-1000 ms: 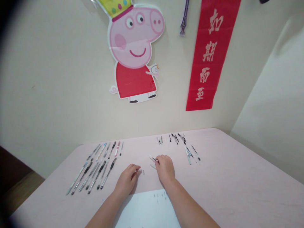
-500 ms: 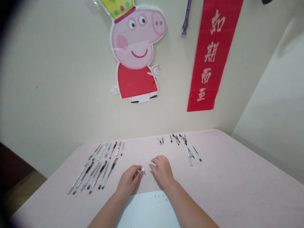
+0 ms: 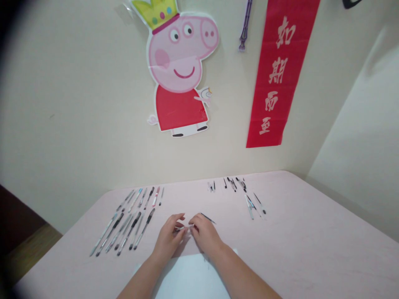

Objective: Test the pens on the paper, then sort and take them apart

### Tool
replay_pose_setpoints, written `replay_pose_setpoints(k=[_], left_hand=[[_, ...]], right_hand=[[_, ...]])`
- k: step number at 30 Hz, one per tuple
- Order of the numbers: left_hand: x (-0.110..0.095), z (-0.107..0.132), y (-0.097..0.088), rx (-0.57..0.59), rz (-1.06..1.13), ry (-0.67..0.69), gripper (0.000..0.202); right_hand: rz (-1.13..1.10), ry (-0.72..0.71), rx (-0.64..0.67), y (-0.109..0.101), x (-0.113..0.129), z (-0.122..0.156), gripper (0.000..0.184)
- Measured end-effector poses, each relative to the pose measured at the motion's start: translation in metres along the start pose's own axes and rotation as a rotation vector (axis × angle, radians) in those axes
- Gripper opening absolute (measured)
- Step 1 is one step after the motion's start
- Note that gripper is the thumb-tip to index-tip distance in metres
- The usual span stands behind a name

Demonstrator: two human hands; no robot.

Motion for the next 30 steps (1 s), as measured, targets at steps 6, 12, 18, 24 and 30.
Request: replay_pose_setpoints(k=[6,12,18,24,30], left_hand=[[0.017,0.003,-0.003,-0.138,0.175,-0.11,0.04],[0.023,0.004,-0.005,-0.192,0.181,-0.137,0.036],[0.028,0.005,-0.01,-0.244,0.162,-0.147,0.033],[0.029,0.005,-0.015,-0.284,0.11,-0.146,0.031],[0.032,0.006,-0.021,-0.296,0.015,-0.138,0.028]], right_hand=[[-0.021,0.054,-0.035,0.0,-0.01,-0.004,0.019],[-0.087,0.096,-0.021,0.0,-0.01,-0.005,0.017],[-0.096,0.091,-0.022,0.001,-0.015,-0.005,0.02],[-0.085,0.107,-0.036,0.0,-0.023,-0.008,0.02],[0.078,0.085,-0.041,-0.006,-0.012,-0.003,0.02]])
Point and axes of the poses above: each hand's wrist, its own z-axis away from the middle knuckle, its own y-axis out of the palm, x = y × z, the point moved 7 cm from there along -z, towards the middle knuckle, and after that the axes turned 15 degrees about y, right-handed, at the moved point
